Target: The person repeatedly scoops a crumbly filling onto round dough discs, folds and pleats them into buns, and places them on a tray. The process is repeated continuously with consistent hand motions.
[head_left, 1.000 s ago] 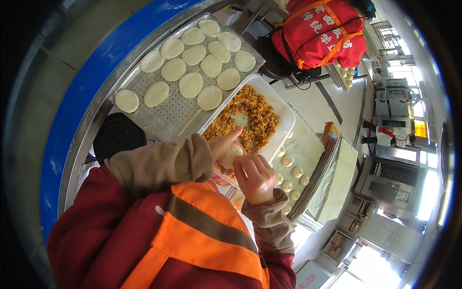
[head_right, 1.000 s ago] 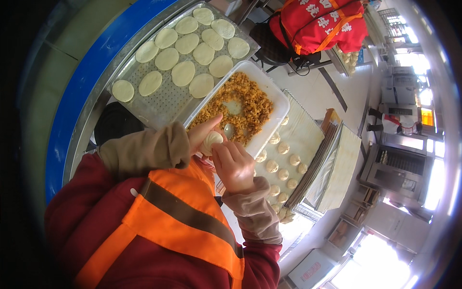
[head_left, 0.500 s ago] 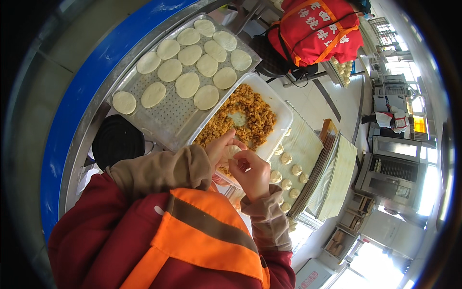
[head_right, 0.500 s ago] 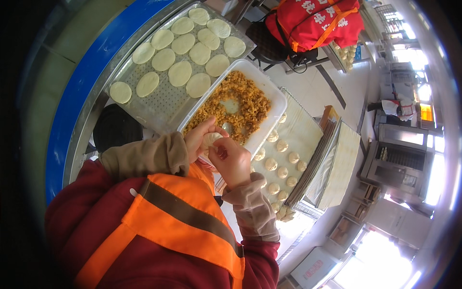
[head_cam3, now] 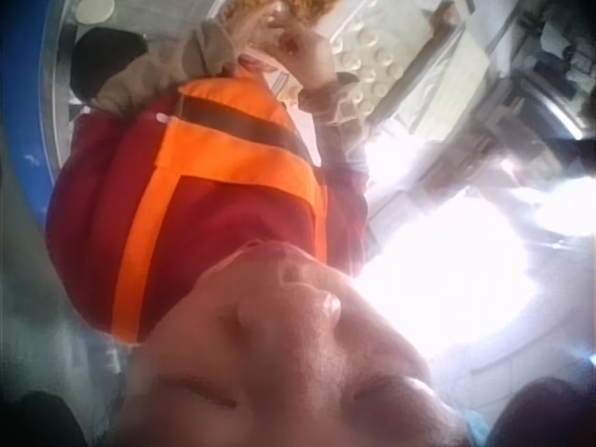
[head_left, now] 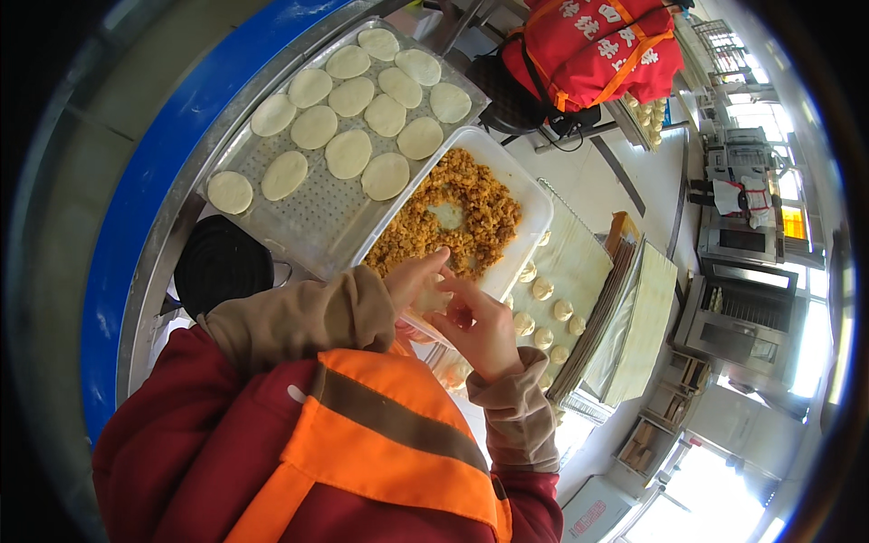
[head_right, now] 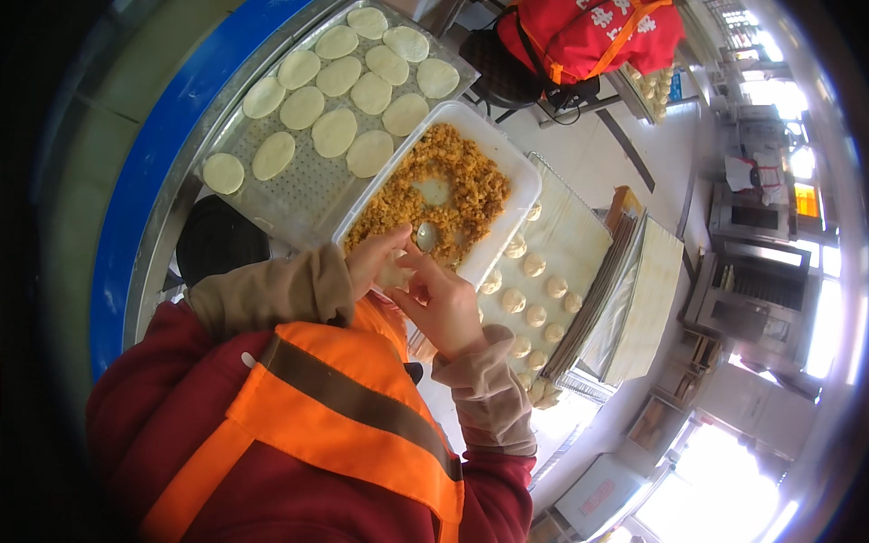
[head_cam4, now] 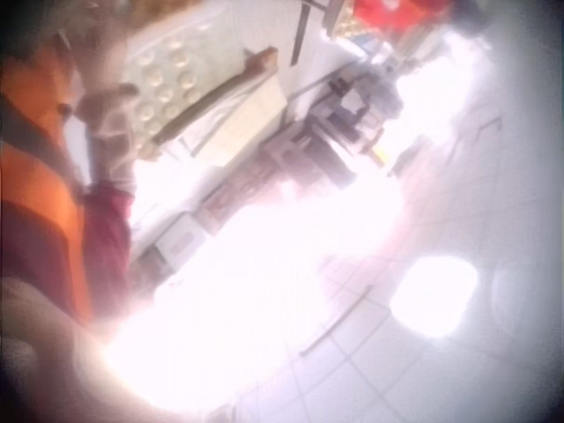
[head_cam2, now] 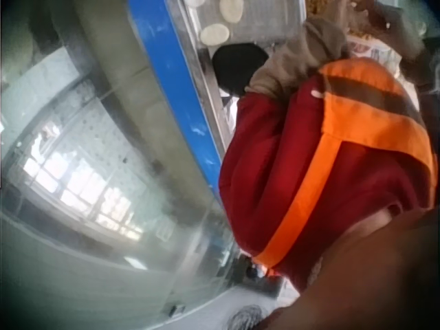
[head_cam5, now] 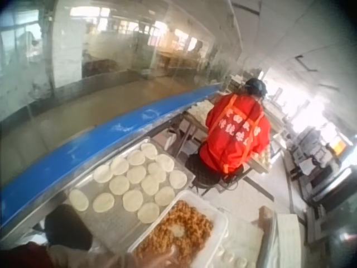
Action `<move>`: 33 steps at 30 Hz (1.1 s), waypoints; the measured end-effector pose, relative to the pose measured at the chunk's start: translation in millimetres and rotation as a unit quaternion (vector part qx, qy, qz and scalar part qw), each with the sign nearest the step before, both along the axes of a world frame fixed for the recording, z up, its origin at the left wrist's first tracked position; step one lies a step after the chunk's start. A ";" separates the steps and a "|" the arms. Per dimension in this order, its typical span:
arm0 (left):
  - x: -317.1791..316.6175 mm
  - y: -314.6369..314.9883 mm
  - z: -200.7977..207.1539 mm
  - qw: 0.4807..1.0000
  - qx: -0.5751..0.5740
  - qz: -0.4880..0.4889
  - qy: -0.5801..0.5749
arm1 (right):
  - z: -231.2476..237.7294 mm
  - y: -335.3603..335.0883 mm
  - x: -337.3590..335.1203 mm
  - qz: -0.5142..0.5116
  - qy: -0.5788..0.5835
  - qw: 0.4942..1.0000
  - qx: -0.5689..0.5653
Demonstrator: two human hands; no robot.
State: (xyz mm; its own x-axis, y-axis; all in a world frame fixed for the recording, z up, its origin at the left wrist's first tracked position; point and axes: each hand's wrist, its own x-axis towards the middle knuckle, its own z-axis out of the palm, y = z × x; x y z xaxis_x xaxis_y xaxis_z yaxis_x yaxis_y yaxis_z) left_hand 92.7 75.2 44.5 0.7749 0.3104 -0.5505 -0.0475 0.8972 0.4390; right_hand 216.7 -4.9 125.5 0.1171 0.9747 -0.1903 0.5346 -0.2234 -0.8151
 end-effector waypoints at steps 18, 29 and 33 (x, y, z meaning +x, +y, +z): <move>-10.9 1.7 -13.6 0.983 -0.175 -0.037 0.029 | -30.2 -3.4 -13.1 0.067 -0.111 0.975 0.178; -14.3 -6.6 -10.6 0.995 -0.066 0.027 0.065 | -37.7 -6.3 -28.1 -0.004 -0.101 0.979 0.175; -20.3 11.9 -12.1 0.989 -0.138 -0.047 -0.019 | -28.2 -6.3 -21.2 -0.001 -0.088 0.978 0.190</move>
